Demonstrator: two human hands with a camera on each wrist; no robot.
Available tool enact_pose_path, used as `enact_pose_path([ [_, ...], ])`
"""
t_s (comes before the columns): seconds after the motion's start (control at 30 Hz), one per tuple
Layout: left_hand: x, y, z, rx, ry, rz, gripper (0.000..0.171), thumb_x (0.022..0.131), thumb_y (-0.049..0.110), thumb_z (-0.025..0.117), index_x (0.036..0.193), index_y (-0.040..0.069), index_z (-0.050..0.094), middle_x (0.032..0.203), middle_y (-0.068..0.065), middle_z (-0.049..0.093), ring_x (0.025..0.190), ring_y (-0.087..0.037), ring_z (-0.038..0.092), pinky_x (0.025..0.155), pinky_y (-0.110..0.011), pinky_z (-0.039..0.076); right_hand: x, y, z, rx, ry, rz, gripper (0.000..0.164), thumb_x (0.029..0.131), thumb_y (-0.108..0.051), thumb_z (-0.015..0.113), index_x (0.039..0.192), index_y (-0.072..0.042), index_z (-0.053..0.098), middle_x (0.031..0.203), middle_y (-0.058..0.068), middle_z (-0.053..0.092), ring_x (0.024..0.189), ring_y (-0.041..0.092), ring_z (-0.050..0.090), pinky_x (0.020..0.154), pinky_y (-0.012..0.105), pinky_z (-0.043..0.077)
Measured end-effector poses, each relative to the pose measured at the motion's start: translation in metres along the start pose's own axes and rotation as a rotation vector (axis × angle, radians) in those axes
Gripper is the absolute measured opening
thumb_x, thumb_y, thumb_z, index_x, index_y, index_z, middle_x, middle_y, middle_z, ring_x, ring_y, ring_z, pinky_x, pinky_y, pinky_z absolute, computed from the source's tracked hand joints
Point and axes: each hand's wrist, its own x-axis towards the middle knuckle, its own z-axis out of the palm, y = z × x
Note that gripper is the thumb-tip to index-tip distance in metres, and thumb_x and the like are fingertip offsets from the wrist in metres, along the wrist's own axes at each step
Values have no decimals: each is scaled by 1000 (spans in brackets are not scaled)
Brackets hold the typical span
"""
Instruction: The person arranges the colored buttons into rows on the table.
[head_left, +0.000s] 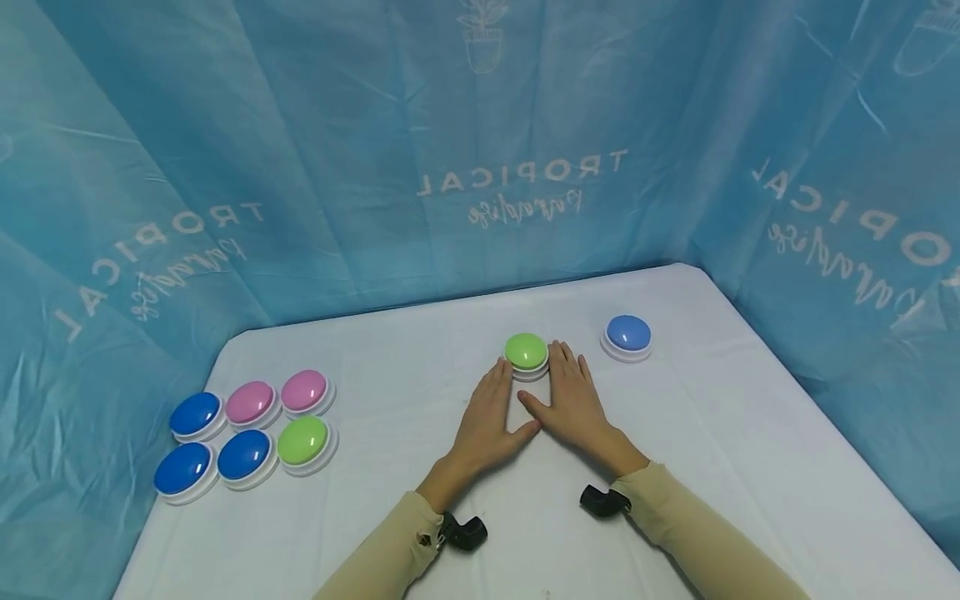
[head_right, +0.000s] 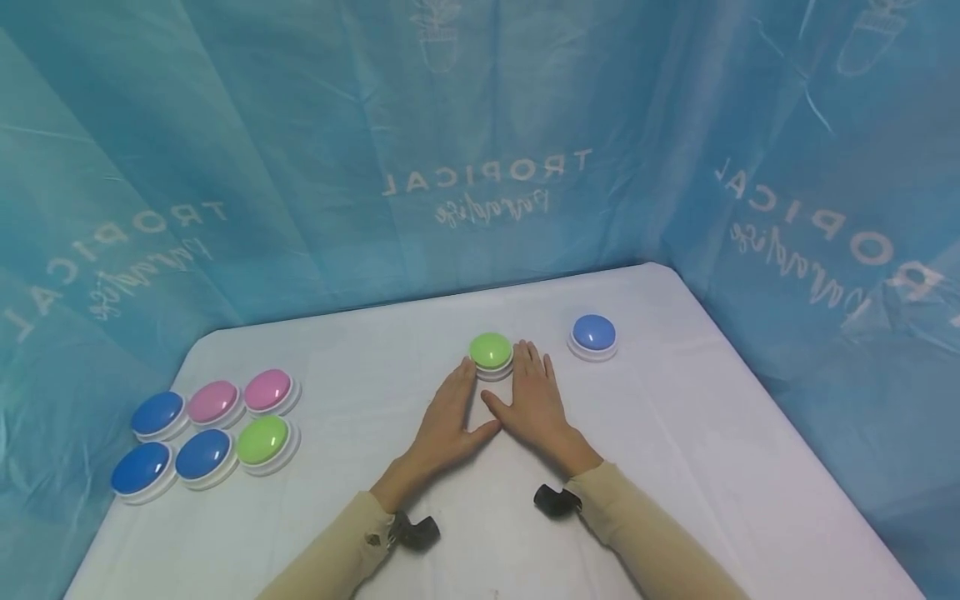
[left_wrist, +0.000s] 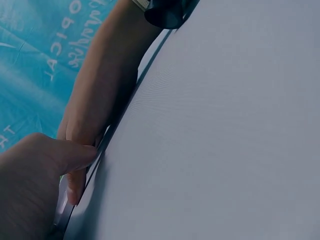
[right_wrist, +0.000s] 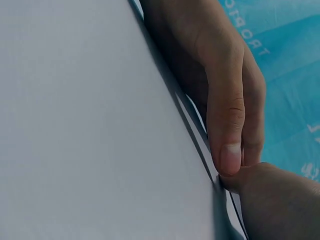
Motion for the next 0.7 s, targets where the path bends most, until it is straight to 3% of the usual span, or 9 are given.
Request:
enact_pose_path([
  [0.17, 9, 1, 3, 32, -16, 18, 101, 96, 52, 65, 165, -7, 19, 172, -25, 23, 161, -36, 25, 132, -47, 24, 3, 8, -2, 1, 8, 26, 103, 94, -53, 70, 159, 13, 26, 165, 34, 34, 158, 45, 27, 130, 64, 19],
  [0.5, 8, -1, 4, 66, 14, 72, 98, 97, 48, 66, 162, -10, 22, 170, -28, 26, 160, -39, 28, 130, -49, 28, 2, 5, -3, -18, 19, 29, 99, 97, -54, 66, 160, 12, 28, 166, 32, 34, 158, 44, 27, 130, 62, 18],
  [0.7, 6, -1, 3, 68, -7, 73, 100, 97, 48, 66, 162, -12, 20, 170, -30, 25, 160, -39, 26, 131, -49, 26, 0, 3, -3, -5, 4, 36, 98, 97, -53, 66, 159, 12, 28, 165, 33, 34, 158, 45, 27, 130, 63, 18],
])
